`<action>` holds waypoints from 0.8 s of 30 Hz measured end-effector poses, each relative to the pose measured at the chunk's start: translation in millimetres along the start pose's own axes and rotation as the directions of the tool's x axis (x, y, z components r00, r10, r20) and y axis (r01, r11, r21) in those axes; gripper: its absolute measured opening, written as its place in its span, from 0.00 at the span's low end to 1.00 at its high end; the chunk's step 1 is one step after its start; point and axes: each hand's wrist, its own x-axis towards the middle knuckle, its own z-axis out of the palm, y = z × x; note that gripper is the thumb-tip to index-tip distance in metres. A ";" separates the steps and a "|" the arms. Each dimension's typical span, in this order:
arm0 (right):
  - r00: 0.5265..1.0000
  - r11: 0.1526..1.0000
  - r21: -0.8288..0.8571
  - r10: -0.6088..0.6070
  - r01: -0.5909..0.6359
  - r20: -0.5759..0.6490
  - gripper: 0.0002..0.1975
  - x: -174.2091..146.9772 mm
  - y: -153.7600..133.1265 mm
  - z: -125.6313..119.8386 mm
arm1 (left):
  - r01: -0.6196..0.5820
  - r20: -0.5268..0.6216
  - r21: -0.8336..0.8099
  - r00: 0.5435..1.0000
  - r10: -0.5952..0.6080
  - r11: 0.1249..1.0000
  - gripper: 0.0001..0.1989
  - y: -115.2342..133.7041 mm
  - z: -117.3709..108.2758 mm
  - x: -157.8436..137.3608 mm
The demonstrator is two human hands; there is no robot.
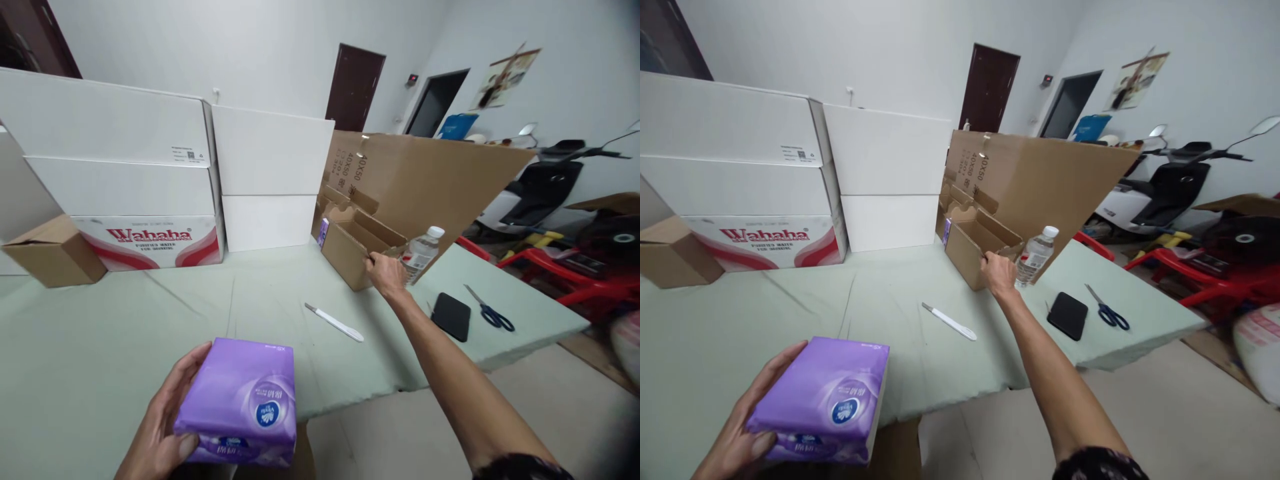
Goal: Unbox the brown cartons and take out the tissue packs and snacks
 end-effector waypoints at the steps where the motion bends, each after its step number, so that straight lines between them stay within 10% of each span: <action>1: 1.000 1.000 0.007 -0.005 0.005 0.002 0.20 8.2 -5.8 2.0 | 0.008 -0.005 0.007 1.000 -0.008 1.000 0.57 0.8 0.8 0.6; 24: 0.989 0.986 0.090 -0.145 0.141 0.038 0.30 110.4 -52.9 26.4 | 0.021 -0.064 0.110 0.998 -0.014 0.994 0.54 -17.6 -2.3 29.2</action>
